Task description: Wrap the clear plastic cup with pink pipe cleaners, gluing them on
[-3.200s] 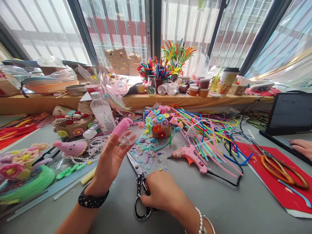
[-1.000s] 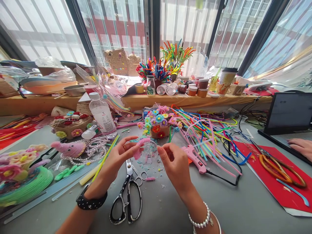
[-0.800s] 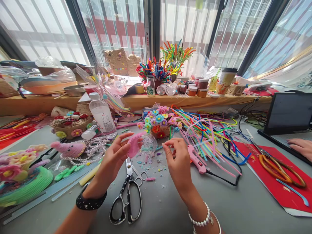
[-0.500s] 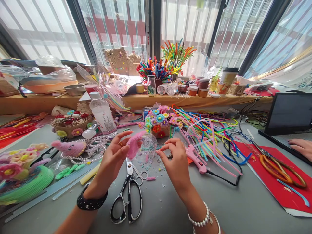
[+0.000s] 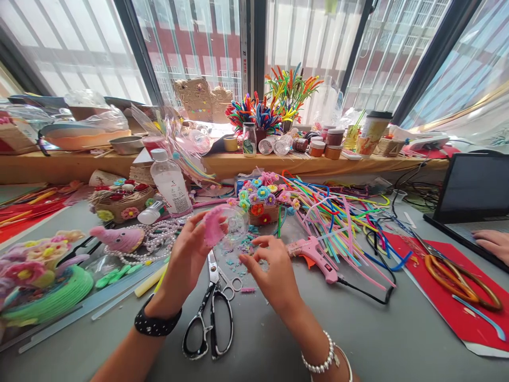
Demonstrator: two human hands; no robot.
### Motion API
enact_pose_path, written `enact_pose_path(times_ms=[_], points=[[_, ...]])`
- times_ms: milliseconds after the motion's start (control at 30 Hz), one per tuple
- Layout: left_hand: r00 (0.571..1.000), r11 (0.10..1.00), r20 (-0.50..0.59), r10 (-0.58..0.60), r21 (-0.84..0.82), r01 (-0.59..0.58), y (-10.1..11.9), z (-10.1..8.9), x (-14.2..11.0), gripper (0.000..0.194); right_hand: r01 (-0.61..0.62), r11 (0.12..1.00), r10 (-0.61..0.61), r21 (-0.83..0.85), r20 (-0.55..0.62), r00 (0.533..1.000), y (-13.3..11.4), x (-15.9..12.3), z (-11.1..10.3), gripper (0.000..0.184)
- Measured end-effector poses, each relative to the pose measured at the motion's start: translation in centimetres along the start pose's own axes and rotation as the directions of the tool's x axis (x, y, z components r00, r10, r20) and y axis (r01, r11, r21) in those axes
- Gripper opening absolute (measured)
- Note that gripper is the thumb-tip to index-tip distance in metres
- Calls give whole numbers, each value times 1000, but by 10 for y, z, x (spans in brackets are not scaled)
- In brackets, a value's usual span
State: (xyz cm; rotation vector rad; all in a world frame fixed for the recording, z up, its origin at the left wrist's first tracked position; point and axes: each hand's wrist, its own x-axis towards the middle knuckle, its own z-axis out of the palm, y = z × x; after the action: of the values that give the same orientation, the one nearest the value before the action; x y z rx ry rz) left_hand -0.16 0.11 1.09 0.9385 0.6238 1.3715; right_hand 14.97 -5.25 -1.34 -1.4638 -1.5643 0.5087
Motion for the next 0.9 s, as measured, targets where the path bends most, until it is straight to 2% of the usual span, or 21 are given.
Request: enact_pose_path(times_ms=[100,167,267,300,400,600,667,767,900], points=[[995,979,5,-101,-175,100,1,1,3,30,-36,961,-25,274,216,976,-11,-9,19,25],[991,949,20,-130,-287,131,2,7,2,32,-118,902,-14,415,303,953,-16,-15,32,35],[983,909,36,-182,-376,182,2,22,-4,37,-241,767,13,594,361,932,-17,-20,44,51],[971,890,56,-233,-391,236,1,27,-7,36,-283,713,21,641,383,923,-16,-20,46,51],[949,814,127,-287,-491,312,2,41,-15,38,-358,583,12,730,432,902,-14,-20,45,42],[954,726,194,-230,-618,301,11,52,-17,43,-450,323,-82,833,498,863,-12,-18,40,40],[960,710,166,-224,-647,278,15,55,-15,46,-459,311,-99,832,509,855,-10,-17,39,40],[971,694,108,-212,-683,227,18,63,-13,49,-458,349,-137,818,527,838,-8,-14,36,45],[981,678,98,-166,-711,186,15,76,-16,47,-445,374,-245,814,549,799,-9,-15,33,68]])
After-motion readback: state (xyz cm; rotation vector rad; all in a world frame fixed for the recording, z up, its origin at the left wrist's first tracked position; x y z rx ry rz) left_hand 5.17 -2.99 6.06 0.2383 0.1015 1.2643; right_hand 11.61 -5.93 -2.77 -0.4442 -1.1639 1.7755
